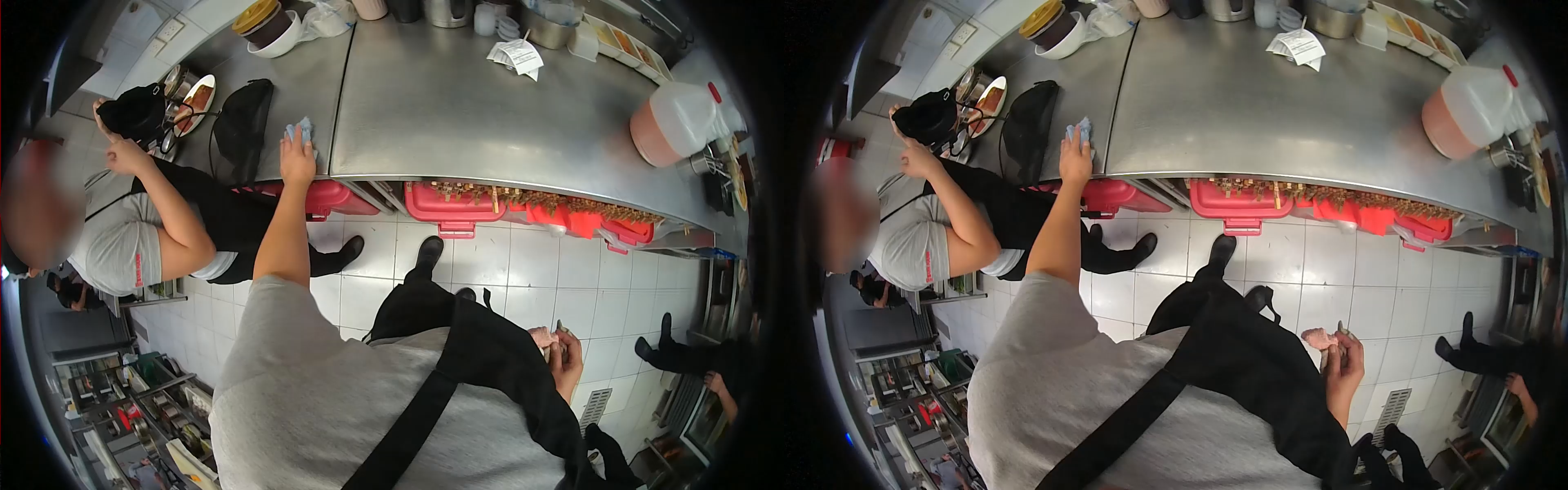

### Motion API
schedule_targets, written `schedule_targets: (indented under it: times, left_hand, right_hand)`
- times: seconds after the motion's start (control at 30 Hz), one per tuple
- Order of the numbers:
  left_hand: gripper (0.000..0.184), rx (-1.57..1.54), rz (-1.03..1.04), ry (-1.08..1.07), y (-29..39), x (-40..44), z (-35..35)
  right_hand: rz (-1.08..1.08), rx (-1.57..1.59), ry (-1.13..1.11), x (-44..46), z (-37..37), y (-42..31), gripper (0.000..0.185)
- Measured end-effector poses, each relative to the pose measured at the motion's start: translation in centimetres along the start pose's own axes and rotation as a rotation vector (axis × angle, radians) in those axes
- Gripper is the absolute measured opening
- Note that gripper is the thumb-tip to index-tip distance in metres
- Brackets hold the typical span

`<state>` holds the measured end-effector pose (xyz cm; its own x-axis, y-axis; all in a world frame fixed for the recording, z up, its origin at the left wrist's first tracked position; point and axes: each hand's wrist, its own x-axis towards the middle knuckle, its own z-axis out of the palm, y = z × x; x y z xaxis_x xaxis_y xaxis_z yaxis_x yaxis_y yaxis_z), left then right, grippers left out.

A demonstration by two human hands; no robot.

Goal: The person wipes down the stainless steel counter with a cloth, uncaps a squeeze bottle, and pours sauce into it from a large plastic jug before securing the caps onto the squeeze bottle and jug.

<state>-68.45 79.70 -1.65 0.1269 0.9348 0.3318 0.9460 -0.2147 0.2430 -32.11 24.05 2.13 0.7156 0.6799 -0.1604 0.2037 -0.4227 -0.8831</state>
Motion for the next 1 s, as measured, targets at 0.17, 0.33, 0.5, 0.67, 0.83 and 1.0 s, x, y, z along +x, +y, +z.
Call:
schedule_targets:
  times: [0.17,0.33,0.5,0.67,0.83,1.0]
  left_hand:
    - [0.052,0.115,0.571,0.02,15.9,-6.3,4.6]
    - [0.025,-1.015,0.779,-0.94,40.0,-21.3,7.0]
    - [0.043,-0.924,1.185,-0.484,43.0,-23.8,0.6]
    - [0.047,-0.681,0.797,-0.075,29.4,-9.9,-3.5]
    - [0.051,-0.303,0.24,-0.084,14.1,-6.3,-1.6]
    - [0.06,0.022,0.232,-0.17,20.4,-7.4,1.2]
  right_hand:
    - [0.084,0.111,0.038,-1.3,0.9,2.5,0.02]
    - [0.117,0.181,0.031,-2.3,1.2,3.2,0.02]
    - [0.226,0.198,0.103,-3.0,-1.2,3.2,0.02]
    - [0.108,0.117,0.112,-2.0,-3.5,7.6,0.021]
    - [0.095,0.065,0.15,1.3,-4.3,8.7,0.022]
    - [0.12,0.055,0.242,5.3,-4.6,9.4,0.02]
